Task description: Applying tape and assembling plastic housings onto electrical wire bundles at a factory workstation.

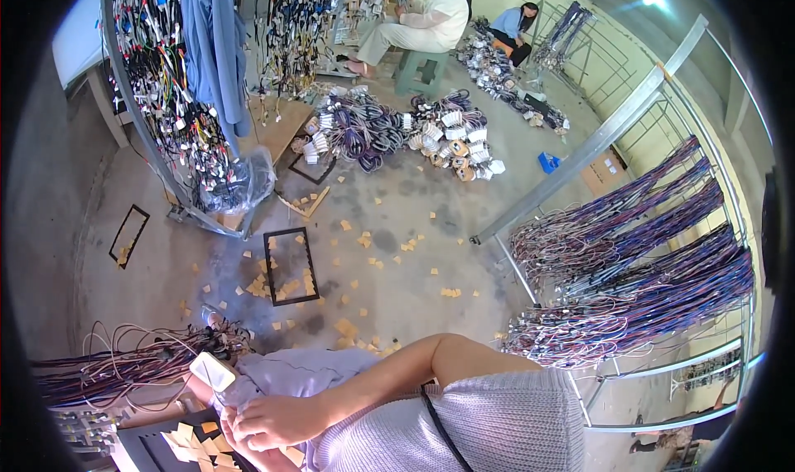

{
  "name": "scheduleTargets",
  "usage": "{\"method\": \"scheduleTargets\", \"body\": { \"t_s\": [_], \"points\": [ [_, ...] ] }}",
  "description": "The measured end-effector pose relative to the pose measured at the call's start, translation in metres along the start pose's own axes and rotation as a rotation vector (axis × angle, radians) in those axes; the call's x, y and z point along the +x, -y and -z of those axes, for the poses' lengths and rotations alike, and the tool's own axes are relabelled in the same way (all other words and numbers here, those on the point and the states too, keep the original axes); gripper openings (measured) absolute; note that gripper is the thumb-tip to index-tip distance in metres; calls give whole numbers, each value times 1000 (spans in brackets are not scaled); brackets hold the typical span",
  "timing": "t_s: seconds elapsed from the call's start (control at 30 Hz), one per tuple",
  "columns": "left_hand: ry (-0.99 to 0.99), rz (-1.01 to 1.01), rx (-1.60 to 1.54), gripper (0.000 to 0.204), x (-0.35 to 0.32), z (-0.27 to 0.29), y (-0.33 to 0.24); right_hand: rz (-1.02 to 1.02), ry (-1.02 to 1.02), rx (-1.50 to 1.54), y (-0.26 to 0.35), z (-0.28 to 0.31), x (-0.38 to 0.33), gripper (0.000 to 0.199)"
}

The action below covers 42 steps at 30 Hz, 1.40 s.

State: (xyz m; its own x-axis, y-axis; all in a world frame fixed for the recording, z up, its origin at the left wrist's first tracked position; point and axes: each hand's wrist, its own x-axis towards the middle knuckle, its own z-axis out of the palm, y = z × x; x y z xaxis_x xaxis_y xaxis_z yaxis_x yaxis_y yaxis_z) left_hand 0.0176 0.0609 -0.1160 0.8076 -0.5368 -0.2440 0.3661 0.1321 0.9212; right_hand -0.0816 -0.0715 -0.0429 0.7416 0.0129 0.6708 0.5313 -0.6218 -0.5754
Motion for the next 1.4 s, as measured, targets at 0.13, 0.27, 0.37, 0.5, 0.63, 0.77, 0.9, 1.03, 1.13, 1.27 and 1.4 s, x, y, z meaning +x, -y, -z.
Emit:
{"method": "scheduleTargets", "body": {
  "t_s": [0.13, 0.27, 0.37, 0.5, 0.63, 0.77, 0.9, 1.03, 1.13, 1.27, 1.4],
  "points": [
    [1, -5, 12, 18, 1, 2, 1, -22, 76, -93, 4, 0, 2, 17],
    [-10, -15, 39, 17, 1, 3, 0, -212, 85, 88, 6, 0, 5, 16],
    [-16, -22, 56, 17, 1, 4, 0, -311, 119, 163, 11, 5, 12, 16],
    [-21, -30, 75, 17, 1, 4, -1, -361, 1, 415, 2, -3, 11, 18],
    [-35, -43, 98, 17, -1, 8, -2, -471, 19, 649, 4, 7, 15, 27],
    [-33, -48, 117, 16, -1, 8, -4, -311, 14, 437, 2, 3, 15, 26],
    [-36, -60, 138, 16, -1, 8, -4, -231, 7, 395, -3, -6, 7, 19],
    [-46, -70, 160, 16, -2, 10, -4, -370, 98, 383, 2, 0, 11, 18],
    [-41, -74, 175, 16, -2, 9, -4, -422, 88, 483, -2, -3, 9, 19],
    [-52, -86, 197, 16, -3, 10, -5, -285, 71, 409, 6, 7, 10, 22],
    [-51, -97, 218, 15, -3, 9, -5, -117, 18, 189, 2, -3, 2, 21]
  ]
}}
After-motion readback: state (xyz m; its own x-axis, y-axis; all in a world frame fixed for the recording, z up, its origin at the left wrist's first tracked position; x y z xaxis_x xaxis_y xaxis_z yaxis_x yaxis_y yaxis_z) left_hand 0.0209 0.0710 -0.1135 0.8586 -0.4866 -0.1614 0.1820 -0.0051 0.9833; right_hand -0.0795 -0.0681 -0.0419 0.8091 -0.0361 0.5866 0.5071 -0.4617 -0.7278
